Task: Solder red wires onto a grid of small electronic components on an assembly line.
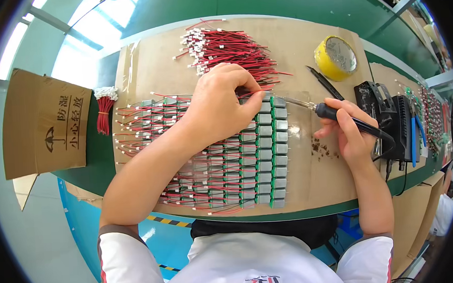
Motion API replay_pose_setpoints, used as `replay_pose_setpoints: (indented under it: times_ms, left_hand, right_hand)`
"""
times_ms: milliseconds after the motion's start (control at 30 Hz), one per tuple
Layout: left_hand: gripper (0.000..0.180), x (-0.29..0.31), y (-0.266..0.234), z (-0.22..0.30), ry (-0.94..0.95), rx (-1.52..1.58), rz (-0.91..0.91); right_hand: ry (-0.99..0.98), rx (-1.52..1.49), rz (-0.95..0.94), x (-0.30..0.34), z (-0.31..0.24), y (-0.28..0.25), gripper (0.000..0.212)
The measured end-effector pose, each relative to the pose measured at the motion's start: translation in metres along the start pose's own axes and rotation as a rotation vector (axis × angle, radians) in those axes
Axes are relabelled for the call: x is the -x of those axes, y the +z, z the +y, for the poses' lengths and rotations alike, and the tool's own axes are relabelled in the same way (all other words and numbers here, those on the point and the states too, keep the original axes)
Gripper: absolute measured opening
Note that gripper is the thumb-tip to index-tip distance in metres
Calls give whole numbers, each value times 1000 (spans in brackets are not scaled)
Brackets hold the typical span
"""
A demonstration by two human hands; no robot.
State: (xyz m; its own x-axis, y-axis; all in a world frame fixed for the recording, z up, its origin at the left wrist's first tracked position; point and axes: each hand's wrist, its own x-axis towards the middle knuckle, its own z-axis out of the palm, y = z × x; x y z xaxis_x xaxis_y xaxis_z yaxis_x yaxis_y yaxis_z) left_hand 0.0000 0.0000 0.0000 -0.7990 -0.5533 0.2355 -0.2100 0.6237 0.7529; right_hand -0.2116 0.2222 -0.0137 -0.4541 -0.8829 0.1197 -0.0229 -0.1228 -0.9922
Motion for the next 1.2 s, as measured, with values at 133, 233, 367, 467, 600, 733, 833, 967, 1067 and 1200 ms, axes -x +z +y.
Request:
replay_pose_setpoints:
  times_ms: [133, 233, 367, 467, 600, 733, 833, 967, 1067, 1200]
  left_hand:
    - [8, 5, -9, 9, 121, -85, 20]
    - [9, 6, -7, 9, 125, -62, 18]
    - [8, 7, -7, 8, 149, -63, 23]
    - [8, 6, -6, 7, 163, -59, 29]
    - [8, 6, -5, 6, 160, -52, 31]
    - [8, 6, -5, 5, 163, -58, 35]
    - [8, 6, -5, 6, 155, -65, 34]
    - [8, 6, -4, 6, 156, -74, 41]
    - [8, 6, -3, 5, 167, -84, 47]
    - [8, 6, -3, 5, 167, -89, 47]
  right_hand:
    - [-30, 24, 0, 3, -9, 6, 34]
    - [-31, 74, -13, 6, -12, 5, 37]
    - [-39, 14, -15, 5, -12, 7, 31]
    - [-49, 18, -19, 4, -11, 7, 31]
    - [-42, 48, -23, 4, -11, 7, 31]
    - [-48, 69, -30, 3, -11, 7, 31]
    - [-52, 81, -30, 3, -11, 7, 31]
    - [-65, 66, -38, 2, -10, 7, 31]
    - [-63, 55, -33, 2, -9, 6, 31]
    - [-73, 92, -48, 1, -9, 6, 31]
